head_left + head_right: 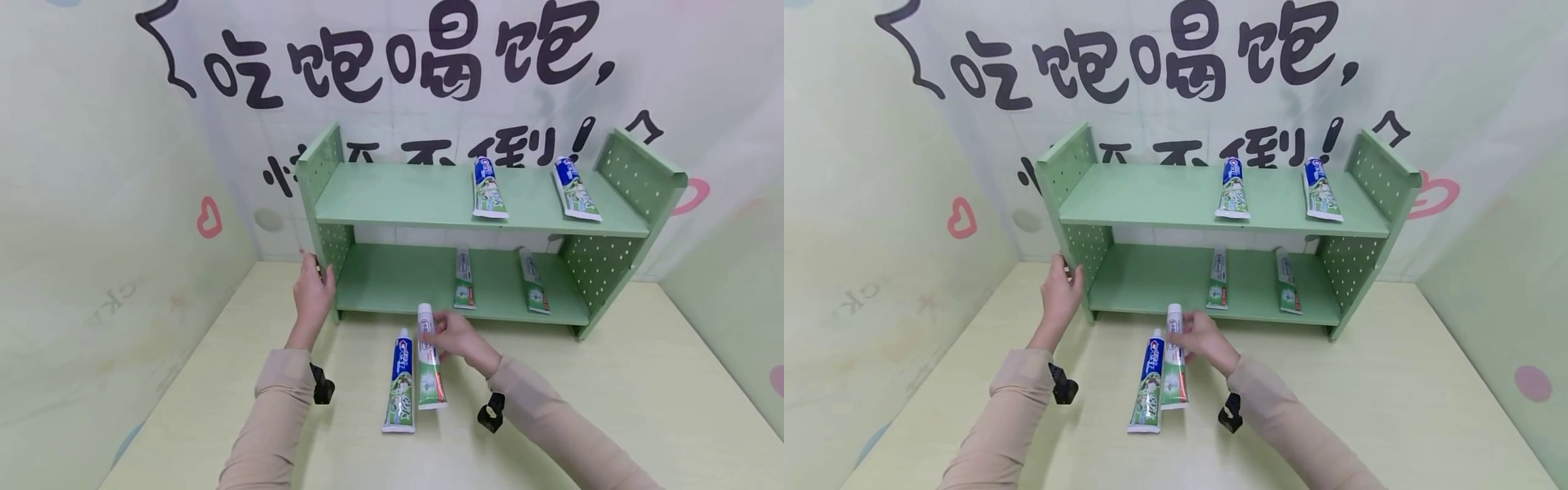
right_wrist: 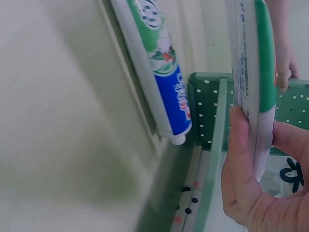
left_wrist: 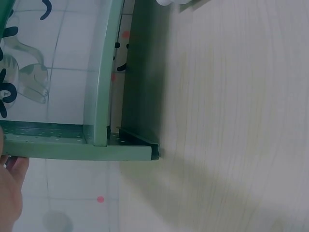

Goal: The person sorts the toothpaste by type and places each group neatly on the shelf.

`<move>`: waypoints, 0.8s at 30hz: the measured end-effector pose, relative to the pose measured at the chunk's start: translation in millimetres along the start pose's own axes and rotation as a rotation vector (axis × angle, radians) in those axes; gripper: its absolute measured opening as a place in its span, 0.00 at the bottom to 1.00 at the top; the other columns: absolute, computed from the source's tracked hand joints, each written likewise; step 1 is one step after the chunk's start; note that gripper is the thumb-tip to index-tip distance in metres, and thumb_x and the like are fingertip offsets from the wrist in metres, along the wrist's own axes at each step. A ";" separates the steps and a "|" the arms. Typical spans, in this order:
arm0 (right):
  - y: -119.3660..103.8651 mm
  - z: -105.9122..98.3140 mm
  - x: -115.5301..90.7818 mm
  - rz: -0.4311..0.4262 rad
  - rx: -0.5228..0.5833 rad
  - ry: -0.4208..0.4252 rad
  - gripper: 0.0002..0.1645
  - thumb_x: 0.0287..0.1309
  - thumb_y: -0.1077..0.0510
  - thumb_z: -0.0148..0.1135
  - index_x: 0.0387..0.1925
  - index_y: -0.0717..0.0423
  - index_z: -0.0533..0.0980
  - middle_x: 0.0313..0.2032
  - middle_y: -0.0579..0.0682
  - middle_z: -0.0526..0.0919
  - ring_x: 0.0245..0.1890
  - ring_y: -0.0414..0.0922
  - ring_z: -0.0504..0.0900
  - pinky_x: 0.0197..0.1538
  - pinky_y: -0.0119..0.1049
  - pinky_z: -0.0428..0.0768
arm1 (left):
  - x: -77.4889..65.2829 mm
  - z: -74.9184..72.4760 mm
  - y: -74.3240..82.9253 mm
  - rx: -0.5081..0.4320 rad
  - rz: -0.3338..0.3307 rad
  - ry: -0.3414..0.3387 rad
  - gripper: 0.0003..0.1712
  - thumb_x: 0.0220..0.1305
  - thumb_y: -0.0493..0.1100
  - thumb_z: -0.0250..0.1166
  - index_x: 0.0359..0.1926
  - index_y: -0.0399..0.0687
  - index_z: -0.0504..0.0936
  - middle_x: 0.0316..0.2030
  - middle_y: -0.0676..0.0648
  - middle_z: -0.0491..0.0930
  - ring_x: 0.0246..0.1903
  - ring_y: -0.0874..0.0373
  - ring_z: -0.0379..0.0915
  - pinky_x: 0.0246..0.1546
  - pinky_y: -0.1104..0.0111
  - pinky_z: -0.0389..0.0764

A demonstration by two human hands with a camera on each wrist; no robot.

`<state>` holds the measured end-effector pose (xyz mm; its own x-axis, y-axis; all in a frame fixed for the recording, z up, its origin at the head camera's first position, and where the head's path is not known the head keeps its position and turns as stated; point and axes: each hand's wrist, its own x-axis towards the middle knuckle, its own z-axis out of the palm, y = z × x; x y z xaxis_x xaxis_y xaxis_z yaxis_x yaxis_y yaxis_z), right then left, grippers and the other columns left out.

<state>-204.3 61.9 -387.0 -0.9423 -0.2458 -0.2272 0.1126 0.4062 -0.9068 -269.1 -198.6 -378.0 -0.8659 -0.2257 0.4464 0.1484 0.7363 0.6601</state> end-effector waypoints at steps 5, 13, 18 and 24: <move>-11.3 -8.5 1.9 -0.025 0.016 -0.024 0.37 0.53 0.59 0.61 0.60 0.71 0.57 0.35 0.59 0.75 0.27 0.44 0.78 0.28 0.39 0.83 | 0.1 0.1 0.5 0.001 -0.002 -0.003 0.16 0.66 0.41 0.52 0.49 0.35 0.64 0.46 0.35 0.75 0.40 0.40 0.78 0.35 0.52 0.81; -28.7 -17.0 5.0 -0.011 0.027 -0.020 0.37 0.55 0.59 0.61 0.61 0.68 0.56 0.40 0.60 0.74 0.29 0.44 0.79 0.32 0.40 0.84 | 0.6 0.4 0.3 0.000 -0.008 -0.004 0.16 0.65 0.42 0.52 0.49 0.35 0.64 0.46 0.35 0.75 0.40 0.40 0.78 0.35 0.52 0.81; -35.8 -20.3 9.5 0.003 0.006 0.008 0.38 0.53 0.60 0.62 0.61 0.67 0.57 0.37 0.57 0.72 0.28 0.45 0.77 0.31 0.39 0.84 | 0.6 1.0 -0.1 -0.007 -0.002 -0.001 0.16 0.66 0.42 0.52 0.48 0.35 0.65 0.46 0.35 0.75 0.40 0.40 0.78 0.36 0.52 0.80; -42.6 -26.5 12.6 0.010 -0.011 0.011 0.38 0.54 0.58 0.62 0.62 0.67 0.57 0.39 0.58 0.73 0.28 0.45 0.78 0.30 0.35 0.83 | 0.3 1.8 0.3 -0.007 -0.009 -0.006 0.15 0.66 0.41 0.52 0.48 0.34 0.65 0.46 0.35 0.75 0.41 0.41 0.78 0.35 0.52 0.81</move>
<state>-229.3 64.9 -341.8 -0.9445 -0.2324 -0.2321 0.1185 0.4180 -0.9007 -270.1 -197.4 -378.8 -0.8699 -0.2284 0.4373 0.1441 0.7300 0.6680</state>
